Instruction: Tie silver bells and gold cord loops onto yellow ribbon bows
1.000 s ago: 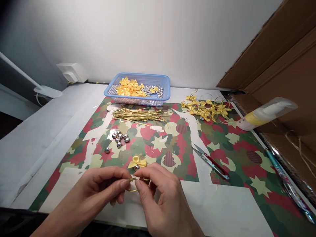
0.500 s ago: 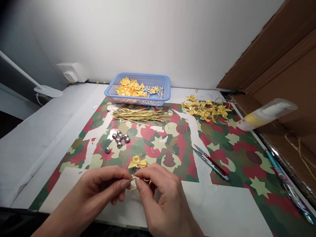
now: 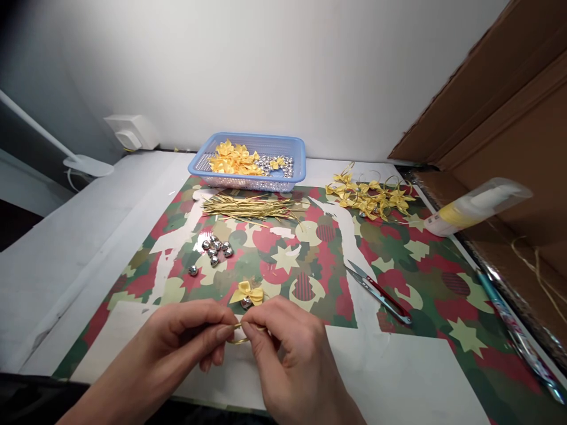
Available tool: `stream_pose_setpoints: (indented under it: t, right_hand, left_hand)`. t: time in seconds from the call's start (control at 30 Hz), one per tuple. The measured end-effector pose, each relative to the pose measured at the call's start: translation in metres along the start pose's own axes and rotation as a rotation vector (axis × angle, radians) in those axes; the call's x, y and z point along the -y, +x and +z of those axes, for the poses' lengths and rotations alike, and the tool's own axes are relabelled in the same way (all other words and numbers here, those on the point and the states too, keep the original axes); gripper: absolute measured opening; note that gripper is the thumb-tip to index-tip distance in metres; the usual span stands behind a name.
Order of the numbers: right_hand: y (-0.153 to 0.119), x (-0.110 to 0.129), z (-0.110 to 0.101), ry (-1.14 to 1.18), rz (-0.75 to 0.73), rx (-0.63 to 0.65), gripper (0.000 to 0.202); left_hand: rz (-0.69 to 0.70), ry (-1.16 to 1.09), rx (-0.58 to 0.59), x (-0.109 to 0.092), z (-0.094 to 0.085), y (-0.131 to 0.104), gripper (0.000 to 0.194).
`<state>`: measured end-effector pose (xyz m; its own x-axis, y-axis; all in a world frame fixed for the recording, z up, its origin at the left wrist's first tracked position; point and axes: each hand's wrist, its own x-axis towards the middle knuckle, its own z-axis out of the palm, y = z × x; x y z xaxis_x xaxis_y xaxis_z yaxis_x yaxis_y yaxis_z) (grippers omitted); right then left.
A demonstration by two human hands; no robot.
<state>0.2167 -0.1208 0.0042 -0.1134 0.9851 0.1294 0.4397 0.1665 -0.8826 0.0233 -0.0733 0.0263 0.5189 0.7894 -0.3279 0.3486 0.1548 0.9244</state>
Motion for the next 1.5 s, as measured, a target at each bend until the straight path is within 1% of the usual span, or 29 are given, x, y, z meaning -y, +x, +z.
stream_pose_setpoints:
  t: [0.13, 0.27, 0.4, 0.5, 0.6, 0.67, 0.73, 0.87, 1.0, 1.1, 1.23, 1.3, 1.4, 1.5]
  right_hand:
    - [-0.001, 0.002, 0.002, -0.02, -0.016, -0.013, 0.024]
    - [-0.004, 0.0, 0.003, -0.084, -0.086, -0.05, 0.022]
    - [-0.007, -0.005, 0.002, -0.161, -0.105, -0.061, 0.022]
    - [-0.007, -0.009, 0.002, -0.153, -0.09, -0.101, 0.022]
    - [-0.006, -0.011, 0.001, -0.102, -0.076, -0.154, 0.02]
    - [-0.006, -0.012, 0.001, -0.062, -0.056, -0.175, 0.019]
    - [-0.006, -0.011, 0.0, -0.033, -0.024, -0.187, 0.019]
    - [-0.007, -0.01, 0.0, 0.005, 0.033, -0.194, 0.02]
    - [-0.008, -0.011, 0.0, 0.024, 0.039, -0.173, 0.021]
    - [-0.008, -0.011, 0.0, 0.031, 0.036, -0.172, 0.021]
    - [-0.008, -0.01, 0.002, 0.045, 0.03, -0.175, 0.02]
    - [-0.007, -0.008, 0.005, 0.048, 0.03, -0.17, 0.02]
    - [-0.007, -0.005, 0.008, 0.037, 0.004, -0.18, 0.02]
    - [-0.006, -0.003, 0.011, 0.013, -0.05, -0.206, 0.019]
  left_hand:
    - [0.017, -0.008, -0.004, 0.002, 0.001, 0.0, 0.025]
    - [0.066, 0.02, -0.01, 0.006, 0.005, 0.002, 0.025]
    - [0.142, 0.148, -0.026, 0.008, 0.006, 0.005, 0.026]
    - [0.201, 0.244, -0.097, 0.007, 0.002, 0.009, 0.02]
    - [0.172, 0.338, -0.177, 0.005, -0.003, 0.016, 0.023]
    - [0.149, 0.411, -0.18, 0.003, -0.005, 0.022, 0.025]
    - [0.157, 0.467, -0.168, 0.001, -0.004, 0.026, 0.026]
    - [0.149, 0.512, -0.187, -0.003, 0.0, 0.033, 0.025]
    - [0.132, 0.48, -0.179, -0.005, 0.002, 0.036, 0.021]
    - [0.113, 0.4, -0.165, -0.003, 0.003, 0.035, 0.017]
    - [0.12, 0.244, -0.216, 0.004, 0.005, 0.029, 0.018]
    - [0.158, 0.169, -0.251, 0.009, 0.007, 0.025, 0.02]
    - [0.269, 0.092, -0.284, 0.016, 0.011, 0.019, 0.024]
    - [0.389, 0.055, -0.268, 0.018, 0.012, 0.015, 0.03]
